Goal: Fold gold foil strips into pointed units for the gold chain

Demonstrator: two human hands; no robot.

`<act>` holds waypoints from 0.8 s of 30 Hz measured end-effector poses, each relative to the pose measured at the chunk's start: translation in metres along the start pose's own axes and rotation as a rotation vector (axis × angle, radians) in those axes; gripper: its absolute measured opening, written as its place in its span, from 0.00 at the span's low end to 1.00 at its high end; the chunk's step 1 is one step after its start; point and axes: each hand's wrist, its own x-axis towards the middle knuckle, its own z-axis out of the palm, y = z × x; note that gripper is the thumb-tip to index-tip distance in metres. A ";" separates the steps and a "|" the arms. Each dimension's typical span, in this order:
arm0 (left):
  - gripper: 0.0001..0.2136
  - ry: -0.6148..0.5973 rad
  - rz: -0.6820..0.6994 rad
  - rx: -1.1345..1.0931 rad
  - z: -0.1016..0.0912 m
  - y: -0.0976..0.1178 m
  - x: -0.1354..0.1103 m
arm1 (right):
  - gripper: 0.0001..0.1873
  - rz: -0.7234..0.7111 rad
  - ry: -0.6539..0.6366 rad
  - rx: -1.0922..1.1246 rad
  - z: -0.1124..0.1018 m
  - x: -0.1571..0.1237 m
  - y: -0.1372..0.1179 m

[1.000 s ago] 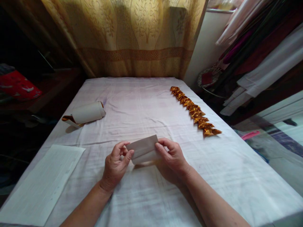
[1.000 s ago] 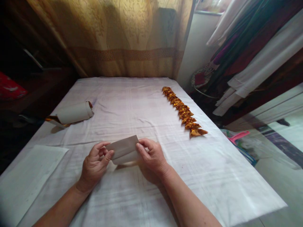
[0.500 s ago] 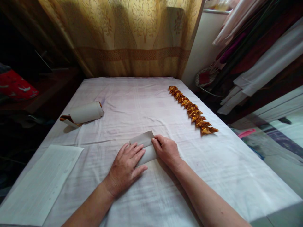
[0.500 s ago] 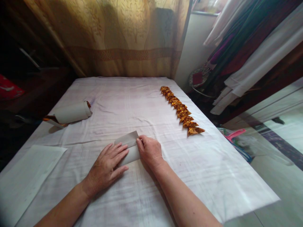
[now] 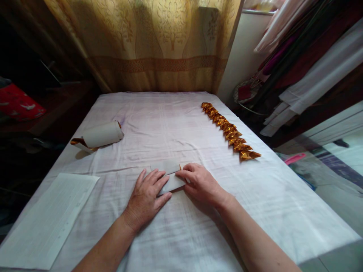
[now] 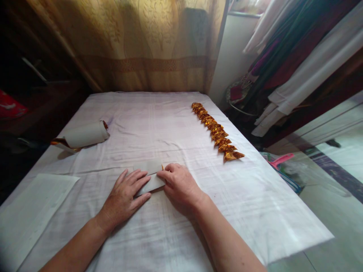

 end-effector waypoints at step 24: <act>0.13 0.228 -0.031 -0.109 0.009 -0.017 0.007 | 0.04 0.182 0.284 0.104 0.031 0.020 -0.003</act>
